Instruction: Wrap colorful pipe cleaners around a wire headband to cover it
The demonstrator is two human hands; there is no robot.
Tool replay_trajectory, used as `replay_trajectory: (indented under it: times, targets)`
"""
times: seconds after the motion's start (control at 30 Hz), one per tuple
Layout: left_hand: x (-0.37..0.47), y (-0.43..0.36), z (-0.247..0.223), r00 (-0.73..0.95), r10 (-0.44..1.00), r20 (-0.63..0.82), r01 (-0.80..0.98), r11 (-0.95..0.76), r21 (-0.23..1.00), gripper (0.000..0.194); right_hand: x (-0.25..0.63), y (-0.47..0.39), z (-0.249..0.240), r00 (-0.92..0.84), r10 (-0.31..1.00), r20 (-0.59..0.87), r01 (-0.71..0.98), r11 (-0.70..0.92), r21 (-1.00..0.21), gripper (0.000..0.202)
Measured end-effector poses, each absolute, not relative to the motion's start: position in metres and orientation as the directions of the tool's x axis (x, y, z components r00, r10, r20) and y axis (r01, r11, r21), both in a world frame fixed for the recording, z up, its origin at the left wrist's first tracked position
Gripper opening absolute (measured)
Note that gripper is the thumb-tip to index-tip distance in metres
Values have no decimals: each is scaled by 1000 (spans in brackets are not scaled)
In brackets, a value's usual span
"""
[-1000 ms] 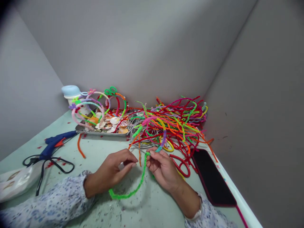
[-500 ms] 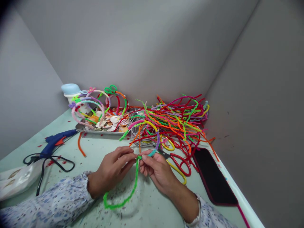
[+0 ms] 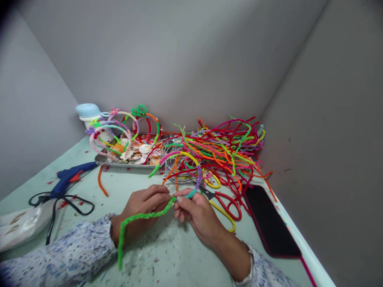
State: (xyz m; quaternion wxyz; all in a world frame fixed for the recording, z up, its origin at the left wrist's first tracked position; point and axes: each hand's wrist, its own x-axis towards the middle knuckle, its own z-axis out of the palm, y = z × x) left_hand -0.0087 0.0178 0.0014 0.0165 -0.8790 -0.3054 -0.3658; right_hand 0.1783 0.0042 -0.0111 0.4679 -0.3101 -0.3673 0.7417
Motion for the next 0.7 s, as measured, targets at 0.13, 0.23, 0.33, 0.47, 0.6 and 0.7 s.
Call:
replay_trajectory:
  times: [0.13,0.23,0.33,0.47,0.6,0.7]
  targets:
    - [-8,16,4,568,623,537,493,-781,384,14,177,5,-11,-346,932,-108,-427,-258,-867,17]
    - [-5,14,5,522,691,500,461,-722,516,14,178,5,-13,-318,944,-90,-367,-210,-906,17]
    - [-2,12,8,475,729,493,407,-679,612,15,177,4,-14,-288,956,-63,-306,-154,-939,19]
    - [2,9,15,446,772,454,352,-617,703,20,177,2,-13,-246,968,-53,-227,-111,-968,23]
    - [5,9,18,410,831,377,330,-520,787,21,177,1,-14,-234,972,-29,-195,-76,-978,24]
    - [7,10,16,396,847,355,307,-486,818,22,177,0,-17,-219,975,-28,-183,-69,-981,23]
